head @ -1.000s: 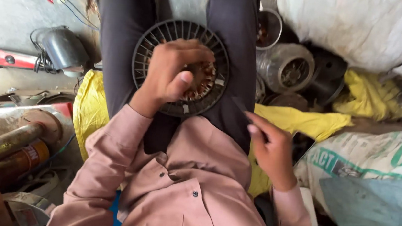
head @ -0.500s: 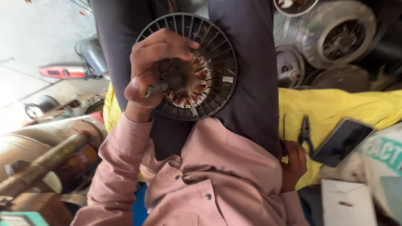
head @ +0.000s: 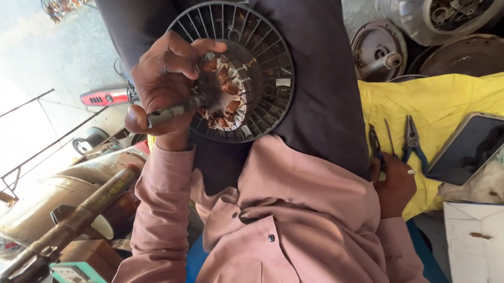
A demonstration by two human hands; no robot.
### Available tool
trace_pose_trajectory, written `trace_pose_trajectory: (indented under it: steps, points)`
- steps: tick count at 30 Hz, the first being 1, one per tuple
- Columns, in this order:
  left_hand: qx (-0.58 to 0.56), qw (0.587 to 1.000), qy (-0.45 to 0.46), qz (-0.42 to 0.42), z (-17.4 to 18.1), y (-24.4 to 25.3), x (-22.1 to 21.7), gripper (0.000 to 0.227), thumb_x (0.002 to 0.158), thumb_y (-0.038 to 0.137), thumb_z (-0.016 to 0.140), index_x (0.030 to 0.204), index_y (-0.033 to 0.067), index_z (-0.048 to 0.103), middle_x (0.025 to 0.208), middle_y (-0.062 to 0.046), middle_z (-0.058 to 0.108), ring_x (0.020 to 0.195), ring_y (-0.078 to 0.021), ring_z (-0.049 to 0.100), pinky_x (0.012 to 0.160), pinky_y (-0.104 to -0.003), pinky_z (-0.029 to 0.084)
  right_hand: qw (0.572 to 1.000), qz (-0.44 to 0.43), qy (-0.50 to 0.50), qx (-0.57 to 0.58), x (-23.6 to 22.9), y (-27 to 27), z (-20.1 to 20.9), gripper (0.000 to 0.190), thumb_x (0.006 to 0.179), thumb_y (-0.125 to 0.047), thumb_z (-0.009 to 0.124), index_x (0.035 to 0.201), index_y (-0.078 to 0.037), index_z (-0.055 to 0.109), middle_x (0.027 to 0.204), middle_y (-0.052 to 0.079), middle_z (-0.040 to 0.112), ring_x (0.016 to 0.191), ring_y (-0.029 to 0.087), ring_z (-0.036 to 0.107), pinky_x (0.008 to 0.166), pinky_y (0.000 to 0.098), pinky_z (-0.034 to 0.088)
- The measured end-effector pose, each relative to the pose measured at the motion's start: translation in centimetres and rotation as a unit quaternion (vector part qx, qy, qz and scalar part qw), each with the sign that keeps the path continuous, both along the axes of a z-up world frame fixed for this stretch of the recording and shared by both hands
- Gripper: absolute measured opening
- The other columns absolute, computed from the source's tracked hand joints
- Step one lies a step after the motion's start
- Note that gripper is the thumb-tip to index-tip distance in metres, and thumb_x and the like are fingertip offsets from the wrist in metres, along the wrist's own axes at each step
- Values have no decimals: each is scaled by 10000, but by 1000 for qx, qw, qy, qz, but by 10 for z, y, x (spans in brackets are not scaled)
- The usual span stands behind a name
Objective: The person repairs a fan motor by using pliers to cut and pull wires from the stator coils. They turn the stator over, remove the central shaft, and continue using pliers and a screwdriver to strip and manipulate the internal components.
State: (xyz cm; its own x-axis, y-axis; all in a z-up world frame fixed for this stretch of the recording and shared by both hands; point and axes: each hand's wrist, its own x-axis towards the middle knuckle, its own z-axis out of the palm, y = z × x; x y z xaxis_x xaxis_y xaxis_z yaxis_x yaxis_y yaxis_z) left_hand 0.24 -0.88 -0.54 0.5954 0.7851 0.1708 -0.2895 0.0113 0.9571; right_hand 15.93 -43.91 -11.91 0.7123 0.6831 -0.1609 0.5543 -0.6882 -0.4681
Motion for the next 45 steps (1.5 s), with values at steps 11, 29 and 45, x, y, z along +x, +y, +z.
trace_pose_trajectory:
  steps: [11, 29, 45]
  points:
    - [94, 994, 41, -34, 2, -3, 2, 877, 957, 744, 382, 852, -100, 594, 827, -167, 545, 721, -259, 576, 976, -519, 621, 937, -96, 256, 217, 39, 67, 85, 314, 1136, -265, 597, 1201, 41, 566, 942, 93, 648, 819, 102, 606, 810, 289, 526]
    - [128, 979, 124, 101, 59, -130, -4, 483, 978, 252, 725, 1290, -64, 535, 1197, -284, 649, 1102, -370, 700, 971, -379, 583, 855, 68, 481, 184, 39, 168, 172, 364, 1135, -340, 499, 1136, 23, 521, 1033, 132, 679, 933, 160, 671, 885, 307, 570]
    - [-37, 993, 111, 14, 46, -118, -10, 131, 873, 56, 786, 929, -6, 685, 757, -70, 622, 626, -200, 587, 585, -314, 441, 390, -165, 813, 399, 47, 169, 146, 517, 1032, -635, 543, 907, -145, 432, 806, -22, 380, 782, 150, 363, 756, 324, 343]
